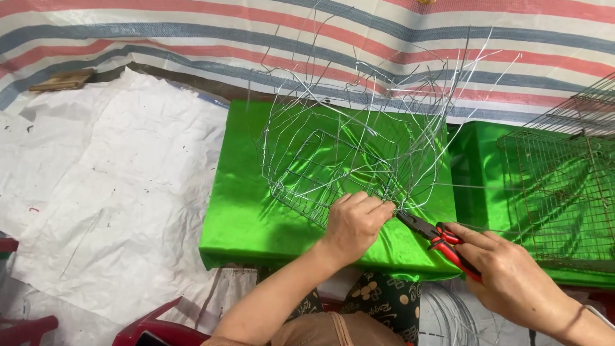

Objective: The person is constructing a wire mesh structure, likely a birdcage, by manually bending metal wires and using pliers to cut and secure them.

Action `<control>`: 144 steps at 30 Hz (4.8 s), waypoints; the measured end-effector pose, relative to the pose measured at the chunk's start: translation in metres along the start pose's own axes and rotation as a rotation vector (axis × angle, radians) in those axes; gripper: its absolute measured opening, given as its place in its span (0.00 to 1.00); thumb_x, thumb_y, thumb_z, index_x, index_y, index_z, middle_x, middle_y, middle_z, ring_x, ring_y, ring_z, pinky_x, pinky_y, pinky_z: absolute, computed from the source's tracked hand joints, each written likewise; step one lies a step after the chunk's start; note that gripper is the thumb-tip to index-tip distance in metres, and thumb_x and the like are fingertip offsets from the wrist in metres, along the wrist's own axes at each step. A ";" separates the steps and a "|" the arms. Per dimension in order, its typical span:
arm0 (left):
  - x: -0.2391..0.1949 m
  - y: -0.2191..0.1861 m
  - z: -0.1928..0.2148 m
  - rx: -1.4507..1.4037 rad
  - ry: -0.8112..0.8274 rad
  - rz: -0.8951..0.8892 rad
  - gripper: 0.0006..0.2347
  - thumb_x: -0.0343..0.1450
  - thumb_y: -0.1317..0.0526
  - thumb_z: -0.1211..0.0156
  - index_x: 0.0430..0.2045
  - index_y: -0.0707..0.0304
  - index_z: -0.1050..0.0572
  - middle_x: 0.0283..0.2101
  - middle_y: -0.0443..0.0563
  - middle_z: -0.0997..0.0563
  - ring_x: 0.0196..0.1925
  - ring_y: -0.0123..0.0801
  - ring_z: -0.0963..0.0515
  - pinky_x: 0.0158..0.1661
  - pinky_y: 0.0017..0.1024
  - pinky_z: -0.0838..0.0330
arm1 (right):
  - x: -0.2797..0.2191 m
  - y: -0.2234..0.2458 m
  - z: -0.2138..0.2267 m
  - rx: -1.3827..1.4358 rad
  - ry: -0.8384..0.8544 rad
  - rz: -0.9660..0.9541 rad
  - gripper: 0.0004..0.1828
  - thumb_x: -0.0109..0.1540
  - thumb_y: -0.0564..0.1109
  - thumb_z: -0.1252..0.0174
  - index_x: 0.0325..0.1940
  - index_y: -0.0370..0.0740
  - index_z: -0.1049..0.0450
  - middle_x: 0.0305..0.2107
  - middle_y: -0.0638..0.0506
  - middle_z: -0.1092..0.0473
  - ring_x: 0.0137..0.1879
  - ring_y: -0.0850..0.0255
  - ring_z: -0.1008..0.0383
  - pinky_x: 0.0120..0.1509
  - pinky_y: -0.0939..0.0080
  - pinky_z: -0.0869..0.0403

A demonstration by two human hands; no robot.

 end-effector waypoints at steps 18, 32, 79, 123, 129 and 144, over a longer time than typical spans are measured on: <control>0.002 0.008 -0.001 -0.097 0.088 0.064 0.02 0.72 0.66 0.37 0.34 0.59 0.18 0.27 0.47 0.18 0.27 0.31 0.24 0.25 0.25 0.31 | 0.003 0.032 0.005 0.090 -0.050 -0.011 0.21 0.55 0.42 0.41 0.54 0.43 0.22 0.64 0.44 0.32 0.74 0.50 0.36 0.71 0.47 0.33; 0.006 0.002 0.012 -0.122 0.152 0.073 0.09 0.69 0.62 0.34 0.41 0.59 0.20 0.31 0.46 0.18 0.31 0.30 0.23 0.30 0.26 0.30 | -0.013 0.027 -0.074 0.761 -0.303 0.004 0.32 0.51 0.32 0.42 0.61 0.37 0.26 0.72 0.40 0.42 0.80 0.47 0.47 0.79 0.46 0.46; 0.135 -0.067 0.035 -0.283 0.511 0.461 0.04 0.76 0.61 0.50 0.36 0.59 0.32 0.24 0.47 0.23 0.23 0.36 0.23 0.30 0.38 0.27 | 0.022 0.102 -0.127 2.513 0.107 0.376 0.38 0.50 0.30 0.48 0.67 0.22 0.42 0.74 0.25 0.55 0.67 0.36 0.34 0.60 0.24 0.27; 0.025 -0.021 0.003 0.054 0.072 0.177 0.05 0.74 0.63 0.47 0.37 0.58 0.22 0.32 0.47 0.18 0.28 0.35 0.20 0.25 0.32 0.31 | -0.014 0.055 -0.084 0.229 -0.482 -0.174 0.24 0.52 0.32 0.45 0.54 0.35 0.30 0.70 0.39 0.42 0.46 0.54 0.38 0.50 0.56 0.34; 0.015 0.004 0.006 0.004 0.199 0.116 0.06 0.73 0.61 0.46 0.40 0.53 0.22 0.34 0.43 0.17 0.31 0.30 0.22 0.29 0.28 0.32 | 0.016 -0.016 -0.025 0.325 -0.115 0.162 0.37 0.47 0.33 0.43 0.63 0.37 0.30 0.72 0.40 0.44 0.72 0.46 0.39 0.71 0.44 0.40; 0.020 0.027 0.029 -0.102 0.286 0.161 0.08 0.70 0.57 0.43 0.36 0.54 0.18 0.32 0.42 0.15 0.32 0.33 0.24 0.30 0.37 0.29 | 0.072 -0.039 0.030 0.252 0.199 0.443 0.38 0.53 0.33 0.45 0.70 0.42 0.33 0.73 0.46 0.43 0.77 0.49 0.45 0.76 0.51 0.44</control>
Point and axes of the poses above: each hand's wrist, its own x-axis towards the middle knuckle, its own z-axis out of the back of the hand, y = z × x, the point moved 1 cm from there along x, towards the middle knuckle
